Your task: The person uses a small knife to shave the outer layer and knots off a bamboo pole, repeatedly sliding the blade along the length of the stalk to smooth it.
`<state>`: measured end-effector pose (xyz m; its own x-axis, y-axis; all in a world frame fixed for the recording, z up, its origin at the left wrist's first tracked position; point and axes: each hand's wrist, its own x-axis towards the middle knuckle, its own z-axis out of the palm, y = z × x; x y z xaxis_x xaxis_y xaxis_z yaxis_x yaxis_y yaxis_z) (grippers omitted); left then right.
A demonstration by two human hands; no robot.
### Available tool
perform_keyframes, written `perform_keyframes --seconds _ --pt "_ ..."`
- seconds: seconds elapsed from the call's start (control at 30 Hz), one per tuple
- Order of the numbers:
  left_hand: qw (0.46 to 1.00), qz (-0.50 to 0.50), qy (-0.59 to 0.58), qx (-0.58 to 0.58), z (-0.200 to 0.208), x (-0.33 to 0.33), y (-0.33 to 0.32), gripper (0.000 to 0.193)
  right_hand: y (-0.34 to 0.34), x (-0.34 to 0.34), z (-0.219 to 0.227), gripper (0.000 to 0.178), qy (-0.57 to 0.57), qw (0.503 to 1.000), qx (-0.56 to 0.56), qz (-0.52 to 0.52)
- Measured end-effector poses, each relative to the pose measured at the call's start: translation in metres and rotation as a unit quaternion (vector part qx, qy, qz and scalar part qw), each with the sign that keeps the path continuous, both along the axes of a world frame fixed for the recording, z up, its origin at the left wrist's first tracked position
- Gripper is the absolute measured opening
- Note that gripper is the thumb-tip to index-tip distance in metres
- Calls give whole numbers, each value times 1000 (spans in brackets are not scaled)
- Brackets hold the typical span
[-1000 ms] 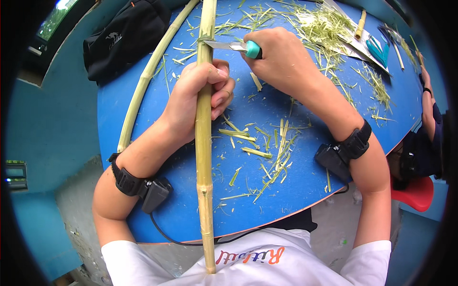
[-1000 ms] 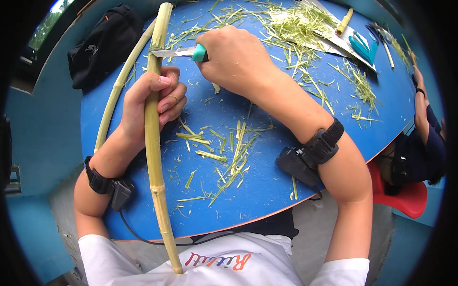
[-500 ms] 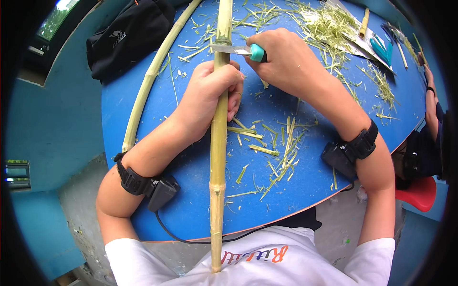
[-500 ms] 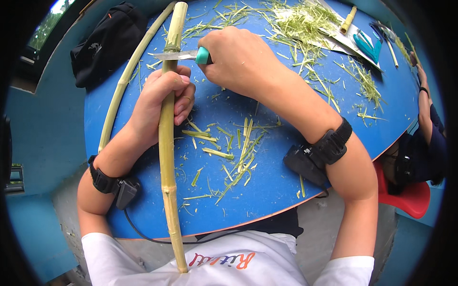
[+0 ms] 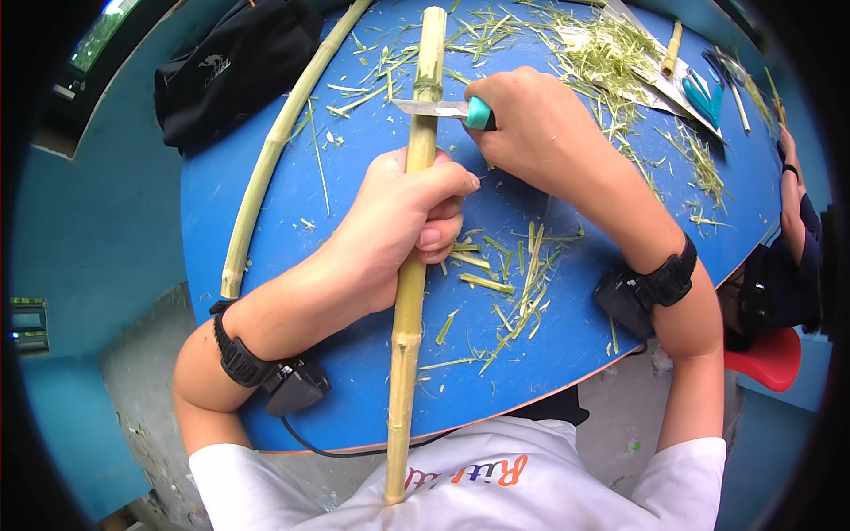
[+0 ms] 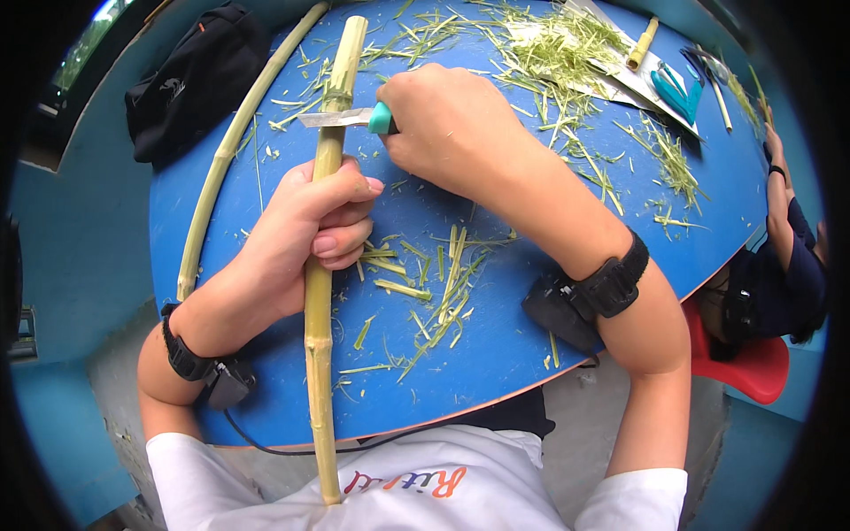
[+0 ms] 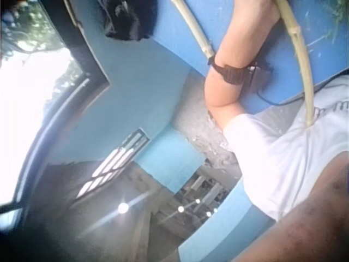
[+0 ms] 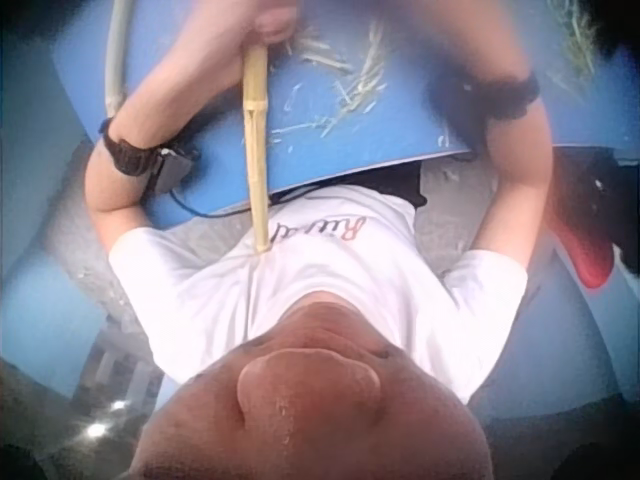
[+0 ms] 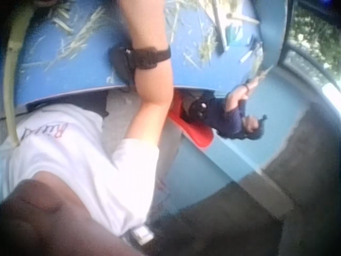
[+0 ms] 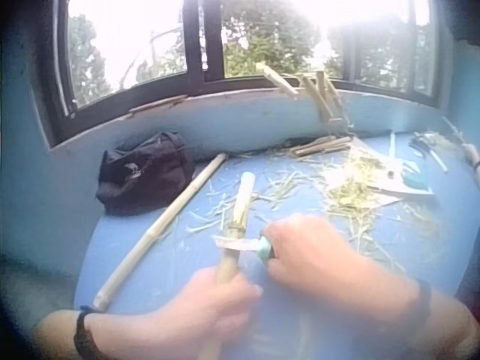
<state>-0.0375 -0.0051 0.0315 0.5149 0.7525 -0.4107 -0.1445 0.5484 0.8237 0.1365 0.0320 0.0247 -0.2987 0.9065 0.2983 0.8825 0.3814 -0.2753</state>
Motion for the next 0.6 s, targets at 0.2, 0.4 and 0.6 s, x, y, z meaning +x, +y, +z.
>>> perform_keyframes --seconds 0.2,0.4,0.6 --pt "999 31 -10 -20 -3 3 4 28 1 -11 -2 17 -24 999 1 -36" --pt "998 55 29 5 -5 14 2 28 11 -8 -5 15 -73 993 2 -97" --pt "998 58 -24 -16 -15 0 19 21 31 -16 -1 15 -103 989 84 -62"
